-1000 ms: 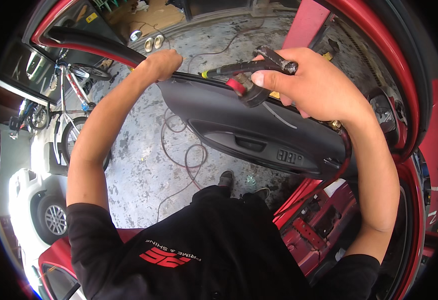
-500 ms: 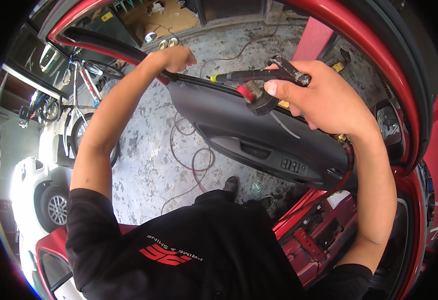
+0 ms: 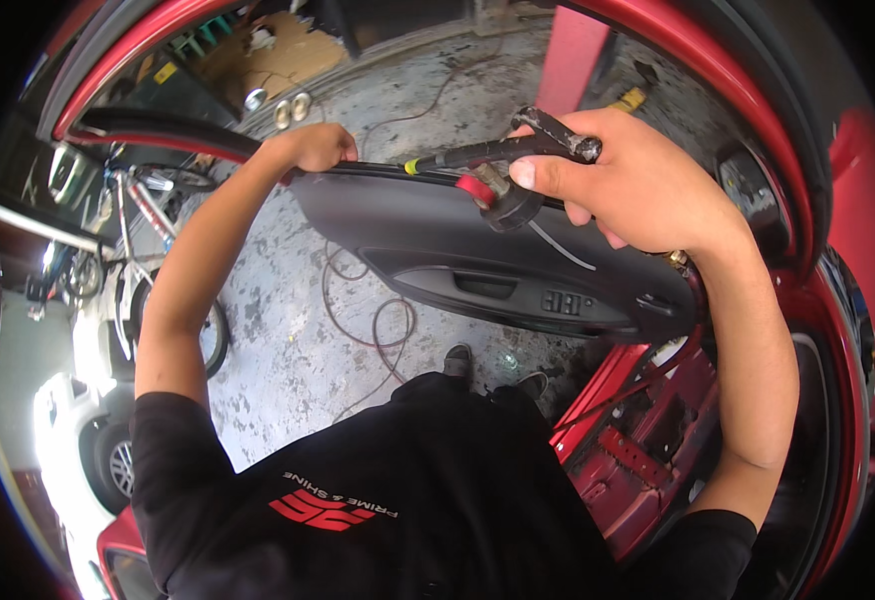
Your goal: The person cleans the interior of a red car door panel using a brush and compressed air, then wipes the surface with a blue microfiber cloth. They repeatedly apply air to crevices and wipe the panel, focusing on the door frame and interior trim.
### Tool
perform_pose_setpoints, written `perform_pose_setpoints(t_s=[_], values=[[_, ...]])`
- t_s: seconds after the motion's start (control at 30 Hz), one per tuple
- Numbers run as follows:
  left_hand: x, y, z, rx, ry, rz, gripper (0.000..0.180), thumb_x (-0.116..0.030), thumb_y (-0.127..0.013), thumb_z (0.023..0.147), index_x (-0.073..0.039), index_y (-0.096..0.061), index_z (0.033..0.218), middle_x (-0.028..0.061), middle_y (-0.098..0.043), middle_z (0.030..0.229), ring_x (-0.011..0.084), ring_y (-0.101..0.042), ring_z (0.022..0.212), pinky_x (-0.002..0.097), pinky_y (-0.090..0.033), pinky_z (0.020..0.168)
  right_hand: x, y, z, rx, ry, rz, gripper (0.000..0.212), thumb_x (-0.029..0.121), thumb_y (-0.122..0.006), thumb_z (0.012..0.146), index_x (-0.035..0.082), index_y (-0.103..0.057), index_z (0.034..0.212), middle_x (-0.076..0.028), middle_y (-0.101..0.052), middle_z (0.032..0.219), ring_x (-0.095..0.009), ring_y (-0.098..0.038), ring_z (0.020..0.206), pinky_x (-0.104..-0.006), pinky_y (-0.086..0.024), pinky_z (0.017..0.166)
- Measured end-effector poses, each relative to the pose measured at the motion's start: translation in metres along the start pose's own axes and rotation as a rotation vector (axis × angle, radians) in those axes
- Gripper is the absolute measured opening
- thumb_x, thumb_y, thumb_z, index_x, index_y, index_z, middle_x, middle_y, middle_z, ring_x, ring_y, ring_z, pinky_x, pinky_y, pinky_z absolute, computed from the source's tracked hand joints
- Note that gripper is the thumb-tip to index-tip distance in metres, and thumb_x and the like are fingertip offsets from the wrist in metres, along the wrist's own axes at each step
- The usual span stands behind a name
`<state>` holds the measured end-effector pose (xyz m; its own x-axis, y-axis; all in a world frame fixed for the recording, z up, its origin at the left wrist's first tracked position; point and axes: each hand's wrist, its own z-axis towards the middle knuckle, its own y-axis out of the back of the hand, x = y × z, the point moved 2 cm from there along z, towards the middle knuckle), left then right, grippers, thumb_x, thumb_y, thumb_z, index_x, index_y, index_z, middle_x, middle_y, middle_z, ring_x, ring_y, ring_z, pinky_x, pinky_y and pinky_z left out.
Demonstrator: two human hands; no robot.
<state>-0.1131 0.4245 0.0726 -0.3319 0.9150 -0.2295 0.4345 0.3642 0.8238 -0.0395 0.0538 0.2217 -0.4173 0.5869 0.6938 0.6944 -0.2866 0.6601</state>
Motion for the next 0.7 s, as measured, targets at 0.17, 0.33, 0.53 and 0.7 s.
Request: perform_pose_setpoints(t_s=[0.17,0.33,0.53,0.7], values=[[-0.053,-0.033,0.015,-0.074,-0.273,-0.088,0.042,-0.019,-0.056,0.099,-0.001,-0.065,0.136,0.0213,-0.071,0.126,0.0352,-0.065,0.123,0.0396,-0.049,0.107,-0.033,0.022,-0.035,-0.071,-0.135,-0.007,0.044,0.035,-0.073,0.098,0.008,-0.069,0.132,0.001,-0.056,0.063,-0.005,-0.048,0.046,-0.0236,-0.038,0.042],[-0.121,-0.063,0.027,-0.14,-0.423,0.096,0.06,-0.031,-0.06,0.1,0.0,-0.05,0.15,0.0231,-0.051,0.152,0.0379,-0.049,0.141,0.0426,-0.04,0.118,-0.059,0.039,-0.074,-0.171,-0.258,-0.008,0.051,0.044,-0.074,0.097,0.008,-0.068,0.131,0.0,-0.057,0.064,-0.006,-0.048,0.044,-0.0246,-0.037,0.042],[-0.2,-0.101,0.051,-0.228,-0.633,0.182,0.078,-0.042,-0.065,0.097,0.004,-0.039,0.156,0.0266,-0.042,0.159,0.0405,-0.038,0.149,0.0454,-0.032,0.123,-0.089,0.05,-0.118,-0.229,-0.379,-0.028,0.04,0.043,-0.073,0.098,0.011,-0.074,0.122,-0.001,-0.058,0.063,-0.007,-0.048,0.044,-0.026,-0.039,0.042],[-0.267,-0.123,0.069,-0.184,-0.712,0.27,0.088,-0.048,-0.066,0.097,0.004,-0.031,0.16,0.0248,-0.028,0.167,0.0389,-0.026,0.156,0.053,-0.024,0.127,-0.117,0.062,-0.148,-0.301,-0.495,-0.025,0.046,0.038,-0.073,0.098,0.007,-0.069,0.132,0.0,-0.058,0.063,-0.005,-0.046,0.043,-0.0244,-0.036,0.042]])
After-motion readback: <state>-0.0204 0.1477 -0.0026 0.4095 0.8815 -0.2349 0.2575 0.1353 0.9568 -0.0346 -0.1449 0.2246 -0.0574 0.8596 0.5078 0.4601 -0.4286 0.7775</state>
